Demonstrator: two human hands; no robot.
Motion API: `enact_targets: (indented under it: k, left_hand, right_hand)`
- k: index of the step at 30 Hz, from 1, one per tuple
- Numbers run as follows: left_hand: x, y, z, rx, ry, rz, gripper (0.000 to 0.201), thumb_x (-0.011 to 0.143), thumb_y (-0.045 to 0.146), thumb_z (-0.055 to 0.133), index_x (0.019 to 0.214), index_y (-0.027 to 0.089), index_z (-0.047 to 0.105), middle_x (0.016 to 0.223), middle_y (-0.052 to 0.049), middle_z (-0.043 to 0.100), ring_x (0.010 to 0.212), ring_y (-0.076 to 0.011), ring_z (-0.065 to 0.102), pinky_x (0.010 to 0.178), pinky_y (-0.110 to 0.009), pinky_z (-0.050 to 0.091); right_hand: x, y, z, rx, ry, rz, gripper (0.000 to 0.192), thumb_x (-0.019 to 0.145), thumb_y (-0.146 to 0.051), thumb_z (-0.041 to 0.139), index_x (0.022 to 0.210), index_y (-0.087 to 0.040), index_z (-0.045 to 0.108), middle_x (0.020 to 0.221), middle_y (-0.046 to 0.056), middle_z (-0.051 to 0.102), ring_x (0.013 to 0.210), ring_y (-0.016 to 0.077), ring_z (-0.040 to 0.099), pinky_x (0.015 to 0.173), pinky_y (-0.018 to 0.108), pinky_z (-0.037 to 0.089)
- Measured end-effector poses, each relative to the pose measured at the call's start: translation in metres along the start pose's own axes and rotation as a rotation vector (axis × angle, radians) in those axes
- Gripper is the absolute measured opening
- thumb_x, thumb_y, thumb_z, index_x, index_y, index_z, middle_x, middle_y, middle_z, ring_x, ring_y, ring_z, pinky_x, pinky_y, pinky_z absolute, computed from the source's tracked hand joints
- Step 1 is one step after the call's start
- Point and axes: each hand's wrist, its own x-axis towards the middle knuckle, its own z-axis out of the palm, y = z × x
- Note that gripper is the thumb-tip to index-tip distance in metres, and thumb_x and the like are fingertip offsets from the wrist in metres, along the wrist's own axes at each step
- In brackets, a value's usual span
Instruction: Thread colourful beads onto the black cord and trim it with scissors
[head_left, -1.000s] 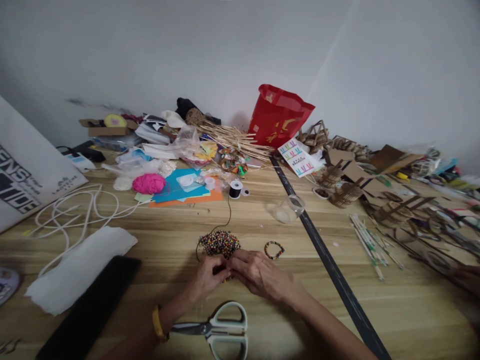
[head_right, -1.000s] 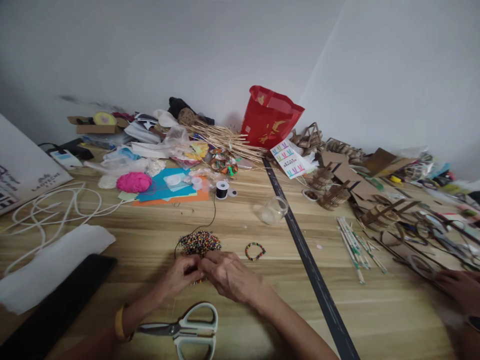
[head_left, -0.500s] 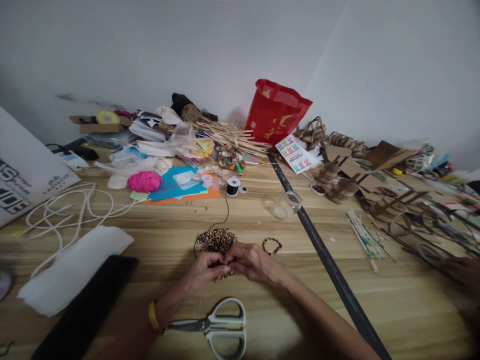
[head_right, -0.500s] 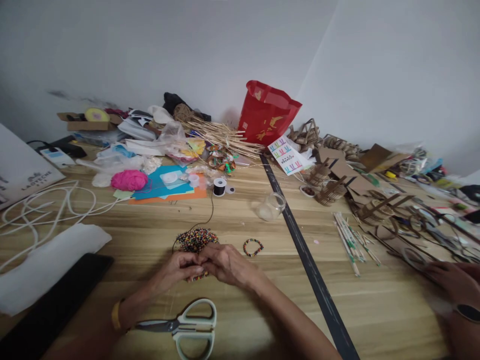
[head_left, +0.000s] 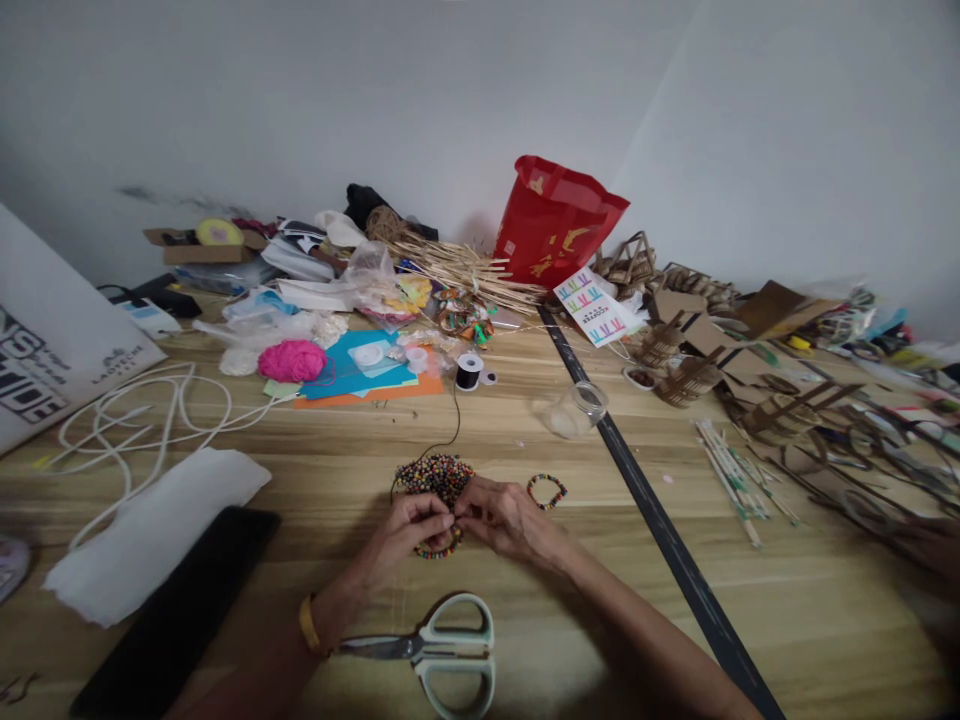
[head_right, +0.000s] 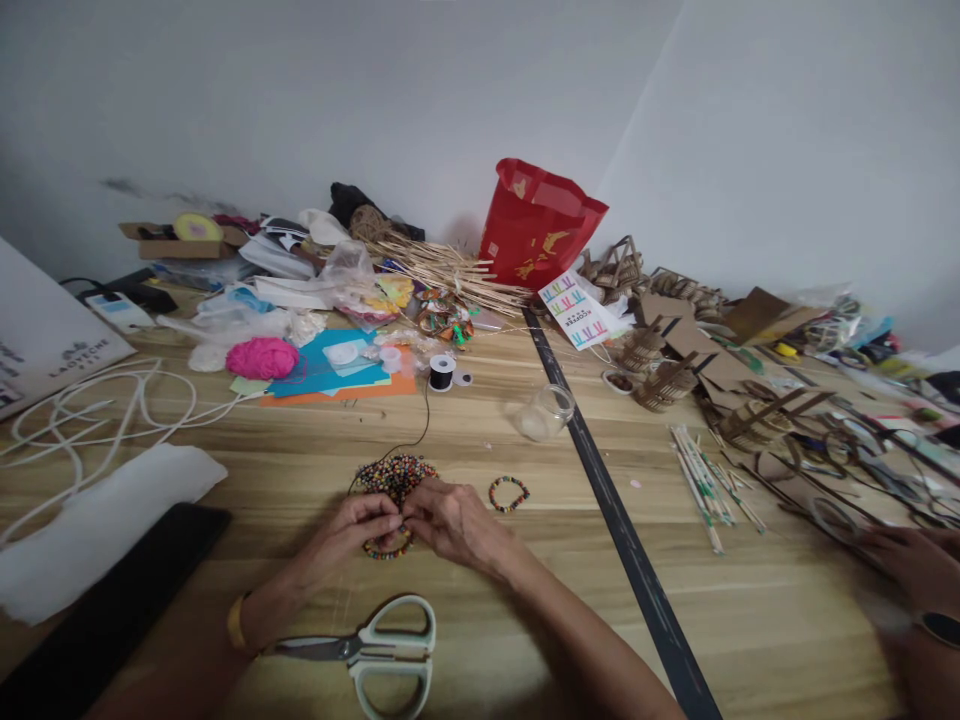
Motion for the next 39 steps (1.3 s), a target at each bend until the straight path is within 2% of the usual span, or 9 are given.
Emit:
enact_targets:
  k: [5, 11, 16, 24, 30, 35, 39]
  left_hand:
    - [0.000, -0.001, 0.000, -0.031, -0.014, -0.006, 0.032, 0.070, 0.043, 0.069, 0.067, 0.013, 0.058, 0.056, 0.002, 0.055, 0.051, -0.0095, 0.045, 0.052, -0.023, 0.033]
    - [0.000, -0.003, -0.003, 0.010, 0.032, -0.006, 0.027, 0.074, 0.038, 0.066, 0.068, 0.014, 0.057, 0.059, 0.001, 0.058, 0.055, -0.0110, 0.050, 0.055, -0.023, 0.037]
    - [0.000, -0.007, -0.006, 0.016, 0.012, -0.004, 0.025, 0.078, 0.037, 0.061, 0.070, 0.014, 0.056, 0.059, 0.002, 0.058, 0.055, -0.0105, 0.050, 0.054, -0.023, 0.037]
    - [0.002, -0.003, -0.004, -0.026, 0.024, -0.021, 0.027, 0.069, 0.036, 0.070, 0.067, 0.012, 0.058, 0.057, 0.000, 0.057, 0.052, -0.0099, 0.049, 0.051, -0.023, 0.035]
    - [0.002, 0.005, 0.000, -0.078, 0.021, -0.071, 0.028, 0.058, 0.032, 0.075, 0.062, 0.013, 0.055, 0.055, 0.003, 0.051, 0.049, -0.0079, 0.043, 0.047, -0.022, 0.032]
    - [0.004, 0.003, -0.008, 0.038, 0.035, -0.028, 0.025, 0.057, 0.029, 0.076, 0.060, 0.014, 0.055, 0.056, 0.002, 0.054, 0.053, -0.0099, 0.047, 0.050, -0.023, 0.035]
    - [0.005, 0.003, -0.013, 0.141, 0.009, 0.004, 0.024, 0.058, 0.028, 0.076, 0.062, 0.014, 0.056, 0.060, 0.000, 0.058, 0.057, -0.0121, 0.052, 0.055, -0.023, 0.040]
  right_hand:
    - [0.002, 0.001, 0.005, -0.022, 0.019, -0.004, 0.006, 0.086, -0.013, 0.055, 0.086, -0.015, 0.060, 0.079, 0.003, 0.062, 0.066, 0.0116, 0.056, 0.061, 0.019, 0.040]
    - [0.002, -0.003, 0.006, -0.042, 0.001, 0.015, 0.005, 0.083, -0.012, 0.055, 0.084, -0.016, 0.059, 0.076, 0.002, 0.060, 0.062, 0.0104, 0.053, 0.058, 0.018, 0.038]
    - [0.002, -0.005, 0.006, -0.001, 0.003, 0.039, 0.006, 0.084, -0.012, 0.054, 0.082, -0.015, 0.059, 0.072, 0.001, 0.059, 0.060, 0.0098, 0.051, 0.056, 0.018, 0.036]
    - [0.002, -0.008, 0.010, 0.047, -0.001, 0.036, 0.006, 0.085, -0.014, 0.054, 0.081, -0.015, 0.058, 0.074, 0.001, 0.059, 0.062, 0.0099, 0.052, 0.057, 0.018, 0.038]
    - [0.002, -0.011, 0.010, 0.042, -0.029, -0.017, 0.009, 0.087, -0.016, 0.054, 0.080, -0.015, 0.060, 0.074, 0.001, 0.060, 0.063, 0.0102, 0.052, 0.059, 0.018, 0.038]
    - [0.002, -0.009, 0.010, 0.058, -0.048, 0.014, 0.009, 0.087, -0.021, 0.057, 0.081, -0.016, 0.061, 0.075, 0.001, 0.060, 0.066, 0.0111, 0.053, 0.061, 0.019, 0.039]
    - [0.002, -0.002, 0.012, 0.131, 0.016, 0.118, 0.010, 0.088, -0.022, 0.053, 0.085, -0.015, 0.059, 0.078, 0.002, 0.060, 0.066, 0.0104, 0.052, 0.057, 0.018, 0.038]
